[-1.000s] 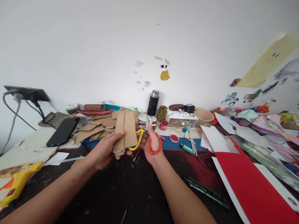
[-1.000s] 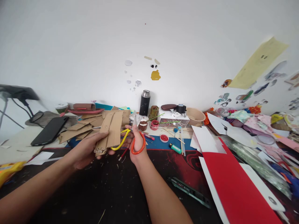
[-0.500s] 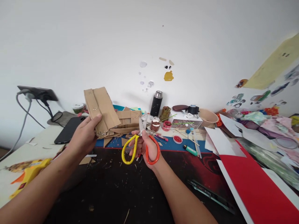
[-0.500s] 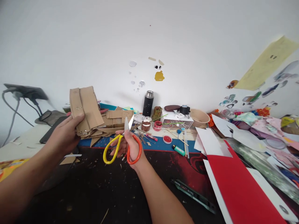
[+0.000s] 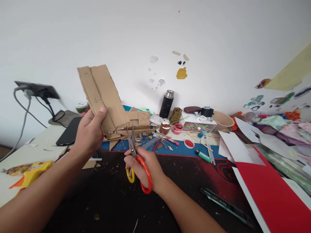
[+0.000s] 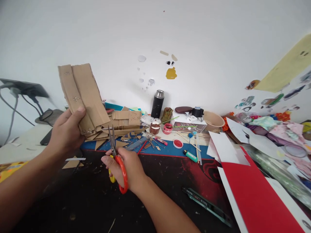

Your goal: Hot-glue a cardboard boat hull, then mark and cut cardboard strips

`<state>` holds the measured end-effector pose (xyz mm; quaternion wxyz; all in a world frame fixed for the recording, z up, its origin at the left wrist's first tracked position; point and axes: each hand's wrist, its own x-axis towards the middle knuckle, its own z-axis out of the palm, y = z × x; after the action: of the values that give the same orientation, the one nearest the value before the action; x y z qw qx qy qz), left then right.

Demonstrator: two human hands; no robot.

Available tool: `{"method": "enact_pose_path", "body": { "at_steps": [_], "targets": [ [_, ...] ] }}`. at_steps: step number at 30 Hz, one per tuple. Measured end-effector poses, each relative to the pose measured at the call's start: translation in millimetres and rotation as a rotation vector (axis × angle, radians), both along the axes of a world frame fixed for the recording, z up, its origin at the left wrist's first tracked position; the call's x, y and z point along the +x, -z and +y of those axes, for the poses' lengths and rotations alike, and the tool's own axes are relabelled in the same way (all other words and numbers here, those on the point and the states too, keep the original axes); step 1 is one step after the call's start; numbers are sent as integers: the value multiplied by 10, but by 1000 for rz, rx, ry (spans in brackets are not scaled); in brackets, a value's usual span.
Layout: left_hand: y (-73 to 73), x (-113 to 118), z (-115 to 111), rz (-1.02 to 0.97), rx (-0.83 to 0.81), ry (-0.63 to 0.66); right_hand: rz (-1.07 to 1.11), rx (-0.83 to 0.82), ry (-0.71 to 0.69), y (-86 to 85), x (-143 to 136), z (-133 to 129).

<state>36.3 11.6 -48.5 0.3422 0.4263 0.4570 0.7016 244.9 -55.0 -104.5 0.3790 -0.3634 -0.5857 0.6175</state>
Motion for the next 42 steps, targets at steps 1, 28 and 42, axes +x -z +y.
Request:
{"method": "enact_pose_path", "body": {
  "at_steps": [1, 28, 42],
  "targets": [
    [17, -5, 17, -46, -11, -4, -2, 7, 12, 3, 5, 3],
    [149, 302, -125, 109, -91, 150, -449, 388, 115, -99, 48, 19],
    [183, 267, -123, 141, -109, 131, -459, 351, 111, -115, 51, 13]
  ]
}}
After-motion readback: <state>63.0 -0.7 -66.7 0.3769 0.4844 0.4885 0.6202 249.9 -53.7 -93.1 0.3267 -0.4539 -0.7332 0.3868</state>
